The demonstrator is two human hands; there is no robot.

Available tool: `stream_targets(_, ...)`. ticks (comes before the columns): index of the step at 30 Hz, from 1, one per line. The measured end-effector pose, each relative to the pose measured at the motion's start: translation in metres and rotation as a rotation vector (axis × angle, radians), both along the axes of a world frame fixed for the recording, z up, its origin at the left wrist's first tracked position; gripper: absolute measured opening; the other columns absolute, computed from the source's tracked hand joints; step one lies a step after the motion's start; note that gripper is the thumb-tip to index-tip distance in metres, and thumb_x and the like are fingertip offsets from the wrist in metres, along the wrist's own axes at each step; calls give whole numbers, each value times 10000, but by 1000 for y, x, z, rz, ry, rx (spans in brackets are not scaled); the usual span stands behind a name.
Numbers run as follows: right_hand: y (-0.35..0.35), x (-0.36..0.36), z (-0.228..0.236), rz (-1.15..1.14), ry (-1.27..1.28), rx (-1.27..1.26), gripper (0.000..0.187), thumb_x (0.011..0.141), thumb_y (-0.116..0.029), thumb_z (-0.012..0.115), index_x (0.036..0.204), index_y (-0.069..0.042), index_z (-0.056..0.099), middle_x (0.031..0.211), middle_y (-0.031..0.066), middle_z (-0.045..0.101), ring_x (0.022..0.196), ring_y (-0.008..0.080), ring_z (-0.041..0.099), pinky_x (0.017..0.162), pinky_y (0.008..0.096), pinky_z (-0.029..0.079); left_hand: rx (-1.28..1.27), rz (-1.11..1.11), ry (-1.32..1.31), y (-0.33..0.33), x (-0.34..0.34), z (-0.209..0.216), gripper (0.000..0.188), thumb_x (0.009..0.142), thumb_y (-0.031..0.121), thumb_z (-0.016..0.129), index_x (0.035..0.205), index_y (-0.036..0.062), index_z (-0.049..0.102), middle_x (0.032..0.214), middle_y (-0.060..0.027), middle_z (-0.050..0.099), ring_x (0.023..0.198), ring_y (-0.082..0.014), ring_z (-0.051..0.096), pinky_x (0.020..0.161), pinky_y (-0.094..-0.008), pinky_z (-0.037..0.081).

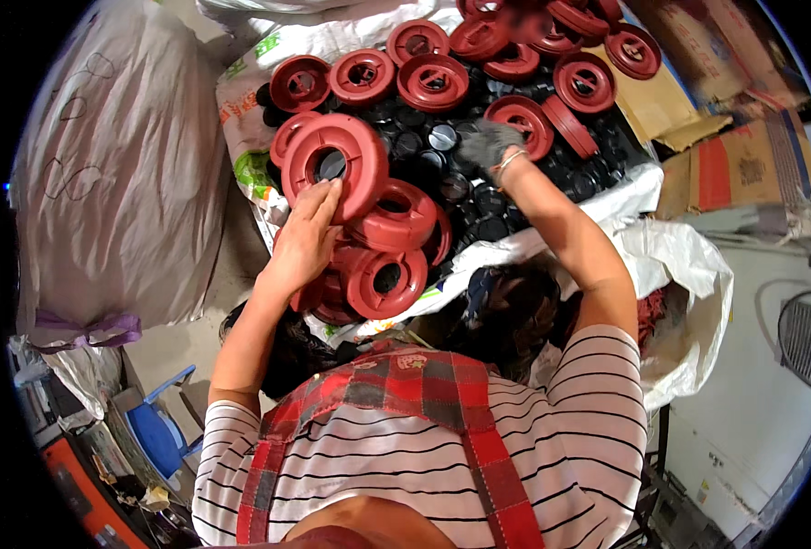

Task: The person sits on the floor and repeatedly picks up red circular plastic rings and black circular inserts. They insert the black pieces into the red rings one by one and place the assembled units into a white sack.

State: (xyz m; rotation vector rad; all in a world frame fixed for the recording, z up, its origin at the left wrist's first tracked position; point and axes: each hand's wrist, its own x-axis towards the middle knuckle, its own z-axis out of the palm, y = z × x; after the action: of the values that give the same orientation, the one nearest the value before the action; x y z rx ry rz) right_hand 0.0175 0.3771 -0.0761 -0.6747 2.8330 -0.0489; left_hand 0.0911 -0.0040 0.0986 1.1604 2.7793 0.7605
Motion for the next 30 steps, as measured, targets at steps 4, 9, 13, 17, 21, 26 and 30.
stream_targets(4,50,-33,-48,-810,-179,122,514,720,-491,555,1093,-139,589,1124,140,617,1027,284,599,850,358,482,-45,262,-134,-22,-29,-41,566,809,135,649,1297,-50,430,1290,-247,467,1215,-392,424,1050,-430,329)
stream_targets(9,65,-27,-65,-868,-317,169,496,759,-347,610,1203,-141,531,1193,126,585,1115,276,551,934,362,456,-1,229,-220,-19,-41,-51,575,812,251,674,1255,-58,475,1283,-244,484,1250,-383,404,1055,-430,322)
stream_targets(13,80,-26,-65,-1074,-361,-154,357,840,-337,560,1084,-79,591,1034,85,621,952,194,571,841,312,465,69,301,-238,-15,-43,-50,537,827,243,665,1250,-42,496,1258,-240,510,1240,-366,424,1039,-417,344)
stream_targets(17,78,-5,-49,-1013,-563,-517,219,844,-259,560,959,-88,634,896,63,653,782,176,625,687,338,507,392,430,-464,-8,-41,-43,458,862,201,643,1230,-42,519,1183,-189,584,1120,-273,555,964,-350,426)
stream_targets(21,-21,48,71,22,28,-940,194,832,-179,580,976,-66,644,842,80,660,679,200,632,611,319,503,924,362,-841,3,-30,-43,377,902,144,602,1227,-33,527,1166,-104,605,1062,-166,570,936,-293,439)
stream_targets(26,-113,107,162,561,251,-725,409,784,-144,638,1179,-58,577,1237,131,560,1153,279,527,946,383,428,963,-6,-1211,18,7,-11,765,740,432,760,1297,6,454,1208,-38,556,1100,-141,514,961,-302,403)
stream_targets(30,-127,117,190,408,-202,-833,391,799,-151,643,1169,-52,568,1150,97,583,1065,225,549,911,340,436,936,-71,-1077,-2,16,36,773,652,335,844,1254,9,484,1142,-25,575,1055,-129,528,924,-302,428)
